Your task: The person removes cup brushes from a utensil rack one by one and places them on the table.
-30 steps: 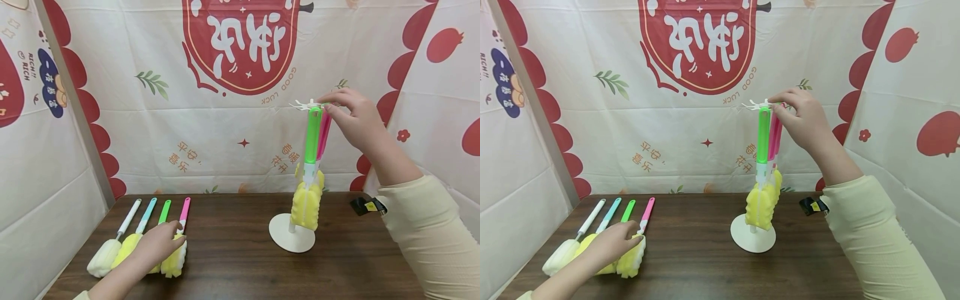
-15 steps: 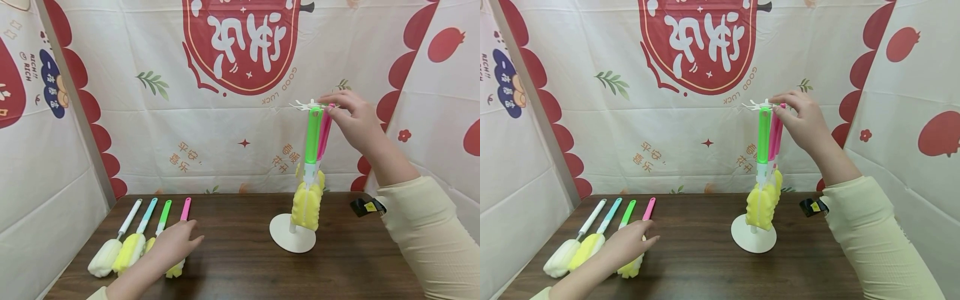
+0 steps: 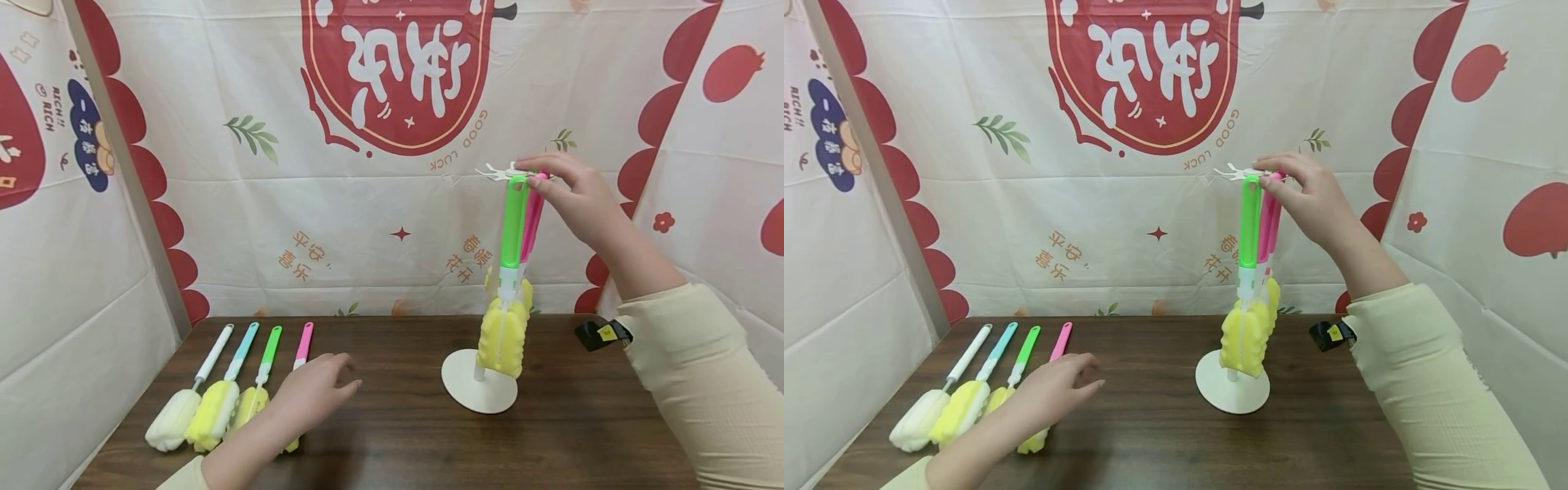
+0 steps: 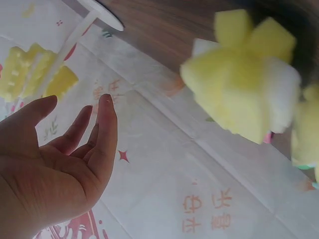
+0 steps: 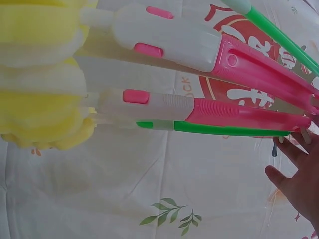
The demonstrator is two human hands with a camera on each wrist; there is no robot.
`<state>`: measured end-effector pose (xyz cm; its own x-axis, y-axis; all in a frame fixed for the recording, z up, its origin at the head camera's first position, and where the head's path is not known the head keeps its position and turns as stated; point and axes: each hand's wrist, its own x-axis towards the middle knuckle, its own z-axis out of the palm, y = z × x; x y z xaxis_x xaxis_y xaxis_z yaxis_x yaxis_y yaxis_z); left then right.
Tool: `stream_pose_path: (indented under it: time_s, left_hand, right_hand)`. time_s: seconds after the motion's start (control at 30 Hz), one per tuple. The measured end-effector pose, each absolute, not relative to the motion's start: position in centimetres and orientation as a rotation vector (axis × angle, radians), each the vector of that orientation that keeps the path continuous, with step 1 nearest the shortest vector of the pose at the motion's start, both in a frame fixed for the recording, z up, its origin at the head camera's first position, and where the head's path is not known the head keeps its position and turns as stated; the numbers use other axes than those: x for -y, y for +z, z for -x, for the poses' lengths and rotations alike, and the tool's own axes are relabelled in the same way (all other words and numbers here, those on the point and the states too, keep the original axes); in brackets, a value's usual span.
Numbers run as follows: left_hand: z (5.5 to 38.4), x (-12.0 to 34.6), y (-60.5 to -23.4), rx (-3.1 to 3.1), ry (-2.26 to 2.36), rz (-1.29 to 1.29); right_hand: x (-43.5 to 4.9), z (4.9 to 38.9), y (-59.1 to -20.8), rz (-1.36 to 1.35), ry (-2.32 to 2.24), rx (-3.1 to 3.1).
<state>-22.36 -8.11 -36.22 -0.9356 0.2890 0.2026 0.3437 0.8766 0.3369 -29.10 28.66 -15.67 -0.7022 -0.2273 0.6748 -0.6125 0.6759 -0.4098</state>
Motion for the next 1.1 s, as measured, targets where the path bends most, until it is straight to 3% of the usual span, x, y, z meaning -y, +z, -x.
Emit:
stream_pose_path:
  time_s: [1.1]
  left_hand:
    - [23.0,4.7,-36.2,2.831,-0.711,0.630]
  right_hand:
    - [-28.5,28.6,-15.4,-0.528,0.819,2.322]
